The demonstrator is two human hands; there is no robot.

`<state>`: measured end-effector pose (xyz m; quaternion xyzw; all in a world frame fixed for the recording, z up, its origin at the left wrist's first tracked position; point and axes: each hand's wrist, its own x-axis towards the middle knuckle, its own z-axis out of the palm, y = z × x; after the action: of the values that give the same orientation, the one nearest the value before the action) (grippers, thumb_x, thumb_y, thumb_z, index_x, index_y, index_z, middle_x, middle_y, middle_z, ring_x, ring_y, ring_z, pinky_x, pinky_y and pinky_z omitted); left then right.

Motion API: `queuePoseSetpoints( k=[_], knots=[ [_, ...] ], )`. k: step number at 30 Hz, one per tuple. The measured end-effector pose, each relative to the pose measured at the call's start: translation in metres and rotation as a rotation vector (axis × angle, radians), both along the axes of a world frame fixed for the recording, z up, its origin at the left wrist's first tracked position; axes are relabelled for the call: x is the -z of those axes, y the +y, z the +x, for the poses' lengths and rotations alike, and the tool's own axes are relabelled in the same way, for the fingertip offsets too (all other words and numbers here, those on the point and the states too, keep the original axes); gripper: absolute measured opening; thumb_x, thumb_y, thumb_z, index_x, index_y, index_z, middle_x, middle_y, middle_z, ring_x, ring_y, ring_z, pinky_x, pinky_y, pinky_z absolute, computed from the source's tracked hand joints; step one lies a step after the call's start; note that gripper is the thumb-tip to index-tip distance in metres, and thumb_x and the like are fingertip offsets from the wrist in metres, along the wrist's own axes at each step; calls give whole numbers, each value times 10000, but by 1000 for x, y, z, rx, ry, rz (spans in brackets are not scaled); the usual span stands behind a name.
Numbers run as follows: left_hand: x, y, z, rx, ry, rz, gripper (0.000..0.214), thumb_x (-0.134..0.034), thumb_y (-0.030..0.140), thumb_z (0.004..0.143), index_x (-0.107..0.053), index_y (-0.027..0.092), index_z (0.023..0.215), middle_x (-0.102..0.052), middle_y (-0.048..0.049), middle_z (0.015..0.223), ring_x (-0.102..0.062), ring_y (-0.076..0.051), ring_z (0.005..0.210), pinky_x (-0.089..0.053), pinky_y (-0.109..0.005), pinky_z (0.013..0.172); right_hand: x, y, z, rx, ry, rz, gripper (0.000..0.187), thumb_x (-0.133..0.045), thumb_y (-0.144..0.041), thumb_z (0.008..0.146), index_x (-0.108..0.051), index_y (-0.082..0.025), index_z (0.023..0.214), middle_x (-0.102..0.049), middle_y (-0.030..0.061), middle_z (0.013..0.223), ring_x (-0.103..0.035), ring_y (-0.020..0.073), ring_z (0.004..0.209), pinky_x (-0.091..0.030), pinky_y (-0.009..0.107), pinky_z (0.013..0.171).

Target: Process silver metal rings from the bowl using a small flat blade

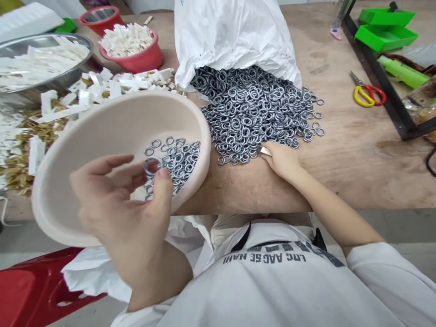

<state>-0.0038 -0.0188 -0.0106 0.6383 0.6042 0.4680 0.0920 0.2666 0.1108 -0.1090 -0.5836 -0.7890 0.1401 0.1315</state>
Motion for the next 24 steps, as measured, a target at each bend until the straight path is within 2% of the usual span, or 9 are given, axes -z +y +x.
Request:
queuePoseSetpoints(
  k=[2,3,5,7,9,12,14,19,24],
  knots=[
    [-3,5,4,-175,109,105,556,-709,250,887,-494,273,1399,-576,-77,1439,-604,-291,1259,-495,-546,932,1,1,1,26,-17,-10,187,-540,-297,974,-674,-202,1062,-701,114,1084,-634,274,942,-411,349,769],
    [-2,7,11,-173,162,154,524,-742,242,853,-551,239,1341,-590,-92,1417,-612,-304,1240,-508,-542,921,0,-2,4,29,10,-15,172,-536,-290,972,-673,-195,1013,-692,115,1065,-627,269,934,-413,349,773],
    [8,12,29,10,238,204,380,-752,191,828,-638,212,1190,-686,-83,1239,-651,-283,1160,-529,-509,950,-7,-14,10,-5,165,-53,145,-551,-288,962,-659,-191,946,-674,95,1008,-609,245,914,-419,335,782],
    [25,17,50,273,272,54,239,-665,188,907,-651,217,1143,-712,-66,1172,-666,-232,1120,-532,-437,994,-19,-31,16,-100,429,-157,154,-555,-308,963,-635,-194,898,-646,50,910,-589,207,866,-425,307,773],
    [41,22,69,446,243,-87,213,-615,249,960,-633,203,1167,-721,-74,1148,-674,-212,1069,-542,-375,943,-33,-51,19,-200,666,-316,202,-541,-335,977,-605,-195,847,-607,10,822,-561,172,795,-425,285,739],
    [59,26,87,588,59,-211,129,-585,291,985,-650,183,1010,-728,-39,890,-671,-158,797,-528,-284,752,-47,-75,18,-175,801,-359,244,-577,-381,964,-568,-197,803,-524,-22,756,-478,139,718,-386,266,673],
    [65,24,92,630,-153,-286,164,-577,305,991,-649,176,920,-695,-19,760,-640,-133,682,-509,-256,681,-47,-85,15,-118,898,-349,259,-603,-420,954,-566,-201,822,-512,-25,752,-466,134,711,-383,263,664],
    [71,18,100,643,-600,-464,205,-656,358,944,-674,154,928,-732,-55,828,-693,-150,725,-562,-256,694,-31,-96,8,23,1152,-334,343,-602,-539,945,-557,-213,849,-549,-23,723,-499,131,665,-406,257,628],
    [71,18,102,758,-769,-677,278,-625,423,957,-676,150,974,-741,-55,789,-705,-154,678,-580,-256,636,-24,-98,11,-23,1069,-172,297,-649,-469,938,-597,-208,807,-559,-24,722,-503,126,678,-407,262,661]
  ],
)
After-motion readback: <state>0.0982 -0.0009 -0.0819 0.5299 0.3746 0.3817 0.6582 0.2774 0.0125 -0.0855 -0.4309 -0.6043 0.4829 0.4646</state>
